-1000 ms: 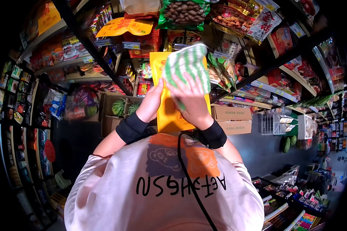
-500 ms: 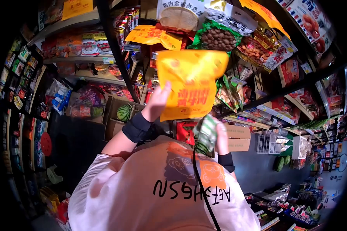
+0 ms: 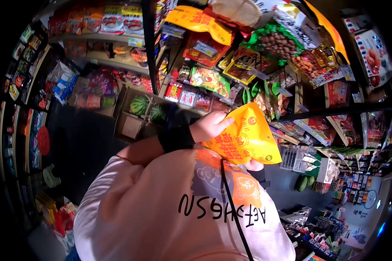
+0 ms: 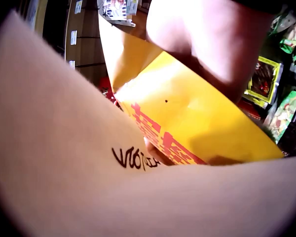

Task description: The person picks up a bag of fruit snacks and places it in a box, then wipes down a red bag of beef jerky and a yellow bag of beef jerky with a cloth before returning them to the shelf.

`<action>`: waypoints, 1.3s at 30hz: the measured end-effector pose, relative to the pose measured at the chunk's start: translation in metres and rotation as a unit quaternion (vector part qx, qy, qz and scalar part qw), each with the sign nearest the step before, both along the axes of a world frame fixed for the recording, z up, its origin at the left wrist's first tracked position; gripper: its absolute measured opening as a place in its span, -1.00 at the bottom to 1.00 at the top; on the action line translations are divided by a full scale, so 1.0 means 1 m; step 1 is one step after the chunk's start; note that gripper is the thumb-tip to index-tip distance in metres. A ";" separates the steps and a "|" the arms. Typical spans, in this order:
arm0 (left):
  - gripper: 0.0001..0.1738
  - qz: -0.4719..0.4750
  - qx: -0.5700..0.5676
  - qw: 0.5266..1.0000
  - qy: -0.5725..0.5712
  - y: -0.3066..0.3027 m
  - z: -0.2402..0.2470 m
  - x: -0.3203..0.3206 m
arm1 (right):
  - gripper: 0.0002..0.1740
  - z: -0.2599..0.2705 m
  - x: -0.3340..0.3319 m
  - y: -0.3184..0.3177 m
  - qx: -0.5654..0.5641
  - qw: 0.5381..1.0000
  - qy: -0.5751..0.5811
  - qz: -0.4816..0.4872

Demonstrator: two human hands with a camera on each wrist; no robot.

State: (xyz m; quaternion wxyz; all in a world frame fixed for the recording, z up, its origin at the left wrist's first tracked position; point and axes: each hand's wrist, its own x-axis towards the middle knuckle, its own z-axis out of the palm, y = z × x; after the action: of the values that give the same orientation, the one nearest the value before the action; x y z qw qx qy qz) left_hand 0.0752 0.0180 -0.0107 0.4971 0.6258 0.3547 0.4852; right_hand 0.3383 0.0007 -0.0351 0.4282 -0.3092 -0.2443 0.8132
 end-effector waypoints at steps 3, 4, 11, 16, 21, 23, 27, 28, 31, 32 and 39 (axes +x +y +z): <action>-0.73 0.037 0.099 0.994 0.004 -0.009 -0.013 -0.002 | -0.43 -0.003 0.006 -0.007 -0.044 0.996 -0.071 0.037; -0.74 0.070 0.177 0.981 0.036 -0.015 -0.014 -0.003 | -0.43 -0.003 0.010 -0.010 -0.054 0.993 -0.091 0.047; -0.75 0.012 0.211 0.976 0.055 -0.019 -0.023 -0.008 | -0.44 -0.002 0.029 -0.030 -0.102 0.974 -0.186 0.083; -0.71 -0.008 0.017 0.999 -0.040 -0.002 -0.037 -0.013 | -0.44 -0.007 0.034 -0.040 -0.130 0.963 -0.221 0.089; -0.62 -0.080 -0.229 0.929 -0.280 0.025 -0.076 0.003 | -0.45 -0.011 0.039 -0.038 -0.145 0.956 -0.241 0.086; -0.58 -0.053 -0.224 0.944 -0.237 0.030 -0.088 0.012 | -0.45 -0.013 0.040 -0.037 -0.144 0.957 -0.238 0.075; -0.56 -0.127 -0.285 0.900 -0.303 0.044 -0.096 0.031 | -0.45 -0.020 0.060 -0.040 -0.147 0.966 -0.214 -0.008; -0.55 -0.139 -0.301 0.881 -0.337 0.045 -0.083 0.030 | -0.45 -0.025 0.073 -0.041 -0.157 0.967 -0.195 -0.053; -0.54 -0.126 -0.211 0.946 -0.211 0.054 -0.090 0.045 | -0.43 -0.024 0.086 -0.035 -0.110 0.962 -0.179 -0.174; -0.54 -0.121 -0.207 0.948 -0.208 0.055 -0.089 0.050 | -0.43 -0.017 0.084 -0.031 -0.084 0.957 -0.182 -0.208; -0.52 -0.174 -0.270 0.918 -0.234 0.061 -0.055 0.046 | -0.38 0.057 -0.021 0.020 0.237 0.835 -0.419 -0.268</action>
State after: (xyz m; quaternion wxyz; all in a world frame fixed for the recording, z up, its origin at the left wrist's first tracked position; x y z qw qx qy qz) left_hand 0.1209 0.0786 -0.0656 0.7925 0.3878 0.2317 0.4097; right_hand 0.3171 0.0203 0.0218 0.5459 -0.5630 -0.4932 0.3765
